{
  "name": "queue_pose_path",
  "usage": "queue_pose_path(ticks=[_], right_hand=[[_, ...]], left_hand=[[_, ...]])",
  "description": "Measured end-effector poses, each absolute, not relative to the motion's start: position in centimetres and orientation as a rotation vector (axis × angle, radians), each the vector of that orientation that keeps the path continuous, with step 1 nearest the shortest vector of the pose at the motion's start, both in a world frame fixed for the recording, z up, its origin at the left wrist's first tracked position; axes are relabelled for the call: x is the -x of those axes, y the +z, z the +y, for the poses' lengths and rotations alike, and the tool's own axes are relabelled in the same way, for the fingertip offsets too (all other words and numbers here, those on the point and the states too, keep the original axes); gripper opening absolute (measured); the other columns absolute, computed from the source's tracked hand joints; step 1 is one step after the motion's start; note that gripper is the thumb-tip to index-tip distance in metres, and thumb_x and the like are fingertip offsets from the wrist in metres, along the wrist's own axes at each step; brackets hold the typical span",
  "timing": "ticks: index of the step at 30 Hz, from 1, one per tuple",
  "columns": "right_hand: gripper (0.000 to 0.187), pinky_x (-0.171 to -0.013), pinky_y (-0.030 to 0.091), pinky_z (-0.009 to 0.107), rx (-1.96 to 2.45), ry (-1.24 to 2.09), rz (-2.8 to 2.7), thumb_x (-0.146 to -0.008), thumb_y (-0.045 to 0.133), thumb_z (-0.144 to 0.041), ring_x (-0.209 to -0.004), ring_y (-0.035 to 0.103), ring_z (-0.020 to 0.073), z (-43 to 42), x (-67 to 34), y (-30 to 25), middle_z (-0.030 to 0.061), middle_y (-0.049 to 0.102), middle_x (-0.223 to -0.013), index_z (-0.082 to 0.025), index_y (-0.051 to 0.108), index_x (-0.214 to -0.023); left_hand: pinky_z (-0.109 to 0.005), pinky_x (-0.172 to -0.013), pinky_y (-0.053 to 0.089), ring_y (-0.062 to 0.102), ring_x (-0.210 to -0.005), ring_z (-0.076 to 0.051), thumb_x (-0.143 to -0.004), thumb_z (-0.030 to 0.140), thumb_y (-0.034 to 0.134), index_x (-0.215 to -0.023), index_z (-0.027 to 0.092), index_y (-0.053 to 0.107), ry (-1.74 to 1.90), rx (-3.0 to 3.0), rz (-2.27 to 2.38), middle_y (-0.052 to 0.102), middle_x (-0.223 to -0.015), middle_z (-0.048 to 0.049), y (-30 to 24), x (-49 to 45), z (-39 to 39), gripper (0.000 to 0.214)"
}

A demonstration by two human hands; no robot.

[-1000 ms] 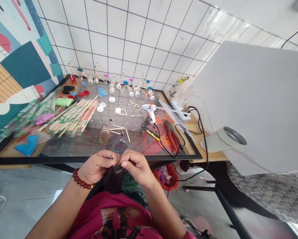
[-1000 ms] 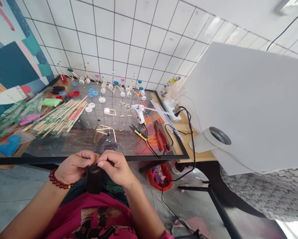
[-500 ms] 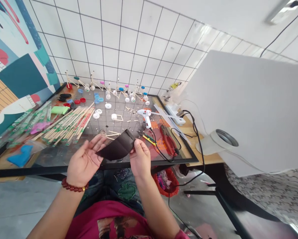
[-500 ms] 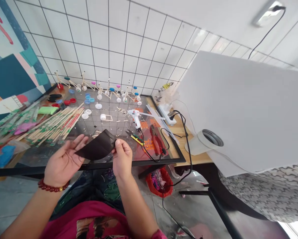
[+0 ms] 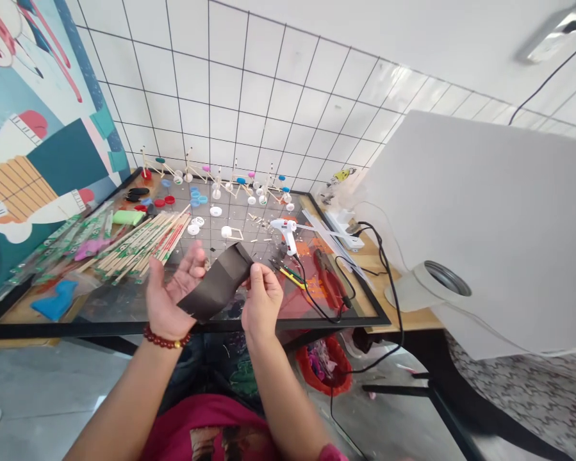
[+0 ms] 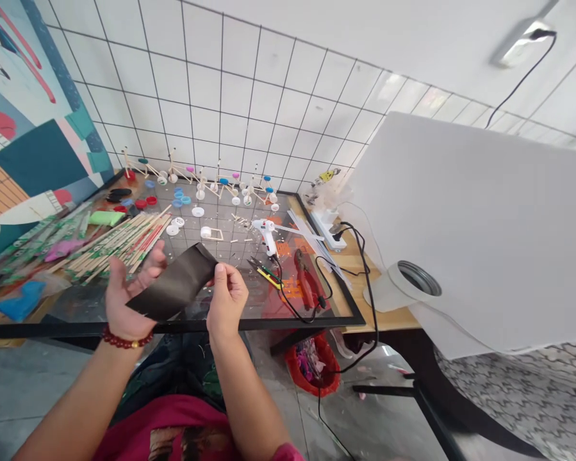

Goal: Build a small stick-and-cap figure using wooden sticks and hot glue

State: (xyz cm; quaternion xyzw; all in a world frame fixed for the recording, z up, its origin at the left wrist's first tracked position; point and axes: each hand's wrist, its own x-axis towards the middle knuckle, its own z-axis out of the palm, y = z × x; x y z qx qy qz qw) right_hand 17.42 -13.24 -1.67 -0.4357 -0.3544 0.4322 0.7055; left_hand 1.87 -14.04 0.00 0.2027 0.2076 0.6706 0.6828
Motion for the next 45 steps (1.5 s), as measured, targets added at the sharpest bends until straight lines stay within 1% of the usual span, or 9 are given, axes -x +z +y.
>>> queue_pose_path(ticks=[3, 5, 10, 16, 21, 29, 35, 40, 45], right_hand=[[0.037, -0.063, 0.047, 0.030, 1.007, 0.903, -1.094, -0.090, 0.068, -0.058, -0.064, 0.054, 0.0162, -12.5, -18.6, -1.2, -0.0004, 0.062, -0.069, -0.022, 0.070, -0.084], [0.033, -0.066, 0.048, 0.032, 1.008, 0.826, -1.291, -0.093, 0.065, -0.053, -0.067, 0.058, 0.0175, -12.2, -19.5, -0.8, 0.0008, 0.066, -0.072, -0.022, 0.070, -0.083], [0.027, -0.070, 0.048, 0.032, 0.982, 0.741, -1.451, -0.095, 0.062, -0.047, -0.069, 0.060, 0.0180, -11.0, -20.6, 0.1, 0.0005, 0.070, -0.075, -0.024, 0.071, -0.083], [0.032, -0.068, 0.045, 0.031, 0.985, 0.868, -1.432, -0.090, 0.069, -0.051, -0.068, 0.057, 0.0168, -7.6, -21.3, 0.4, -0.0009, 0.066, -0.070, -0.021, 0.072, -0.077], [0.050, -0.066, 0.045, 0.031, 0.965, 1.052, -1.384, -0.089, 0.066, -0.070, -0.062, 0.055, 0.0169, -5.0, -21.5, 0.0, -0.0006, 0.062, -0.063, -0.022, 0.074, -0.074], [0.033, -0.065, 0.045, 0.029, 1.011, 1.099, -1.265, -0.077, 0.081, -0.054, -0.063, 0.054, 0.0145, -4.4, -20.2, -1.2, -0.0005, 0.067, -0.065, -0.021, 0.077, -0.071], [0.033, -0.062, 0.044, 0.029, 1.051, 1.147, -1.366, -0.077, 0.081, -0.052, -0.060, 0.055, 0.0149, -4.8, -20.7, -1.4, 0.0002, 0.071, -0.064, -0.020, 0.078, -0.072], [0.038, -0.058, 0.039, 0.028, 1.103, 1.141, -1.430, -0.073, 0.082, -0.057, -0.056, 0.050, 0.0135, -5.0, -20.9, -1.7, -0.0020, 0.064, -0.058, -0.021, 0.073, -0.066], [0.041, -0.058, 0.036, 0.028, 1.132, 0.989, -1.490, -0.075, 0.078, -0.060, -0.057, 0.048, 0.0145, -4.7, -20.8, -2.1, -0.0035, 0.060, -0.054, -0.023, 0.069, -0.061]], left_hand=[[-0.033, -0.065, 0.062, 0.075, -0.073, -0.023, -0.080, 0.066, 0.084, -0.108, 0.015, 0.084, 1.380, -0.794, 0.650, 0.083, -0.091, -0.0124, 2.6, -0.7, -12.4, 0.059], [-0.035, -0.078, 0.062, 0.077, -0.086, -0.025, -0.073, 0.048, 0.094, -0.108, 0.016, 0.085, 1.273, -1.038, 0.883, 0.083, -0.098, -0.0127, 4.2, -1.2, -11.6, 0.049], [-0.038, -0.094, 0.057, 0.073, -0.103, -0.026, -0.055, 0.037, 0.103, -0.102, 0.023, 0.085, 1.283, -1.255, 1.167, 0.081, -0.105, -0.0068, 5.1, -3.5, -9.5, 0.052], [-0.033, -0.063, 0.052, 0.067, -0.064, -0.020, -0.046, 0.037, 0.104, -0.064, 0.018, 0.079, 1.113, -1.060, 1.008, 0.076, -0.068, -0.0065, 3.8, -3.8, -6.5, 0.036], [-0.032, -0.063, 0.049, 0.065, -0.063, -0.018, -0.049, 0.033, 0.104, -0.066, 0.015, 0.080, 1.144, -0.981, 1.095, 0.076, -0.066, -0.0056, 3.3, -3.7, -5.3, 0.034], [-0.036, -0.068, 0.055, 0.070, -0.069, -0.023, -0.059, 0.035, 0.102, -0.075, 0.015, 0.083, 1.151, -0.868, 1.004, 0.080, -0.073, -0.0062, 2.2, -3.4, -5.1, 0.032], [-0.031, -0.057, 0.050, 0.064, -0.057, -0.018, -0.049, 0.035, 0.103, -0.068, 0.014, 0.079, 1.217, -0.790, 1.122, 0.073, -0.062, -0.0034, 1.7, -3.0, -5.1, 0.037], [-0.030, -0.059, 0.049, 0.065, -0.061, -0.017, -0.047, 0.032, 0.103, -0.066, 0.015, 0.075, 1.257, -0.821, 1.190, 0.073, -0.063, -0.0026, 1.4, -2.3, -5.1, 0.038], [-0.030, -0.055, 0.041, 0.056, -0.055, -0.014, -0.054, 0.048, 0.101, -0.064, 0.016, 0.069, 1.214, -0.939, 1.155, 0.063, -0.054, 0.0005, 0.9, -2.3, -5.1, 0.046]])
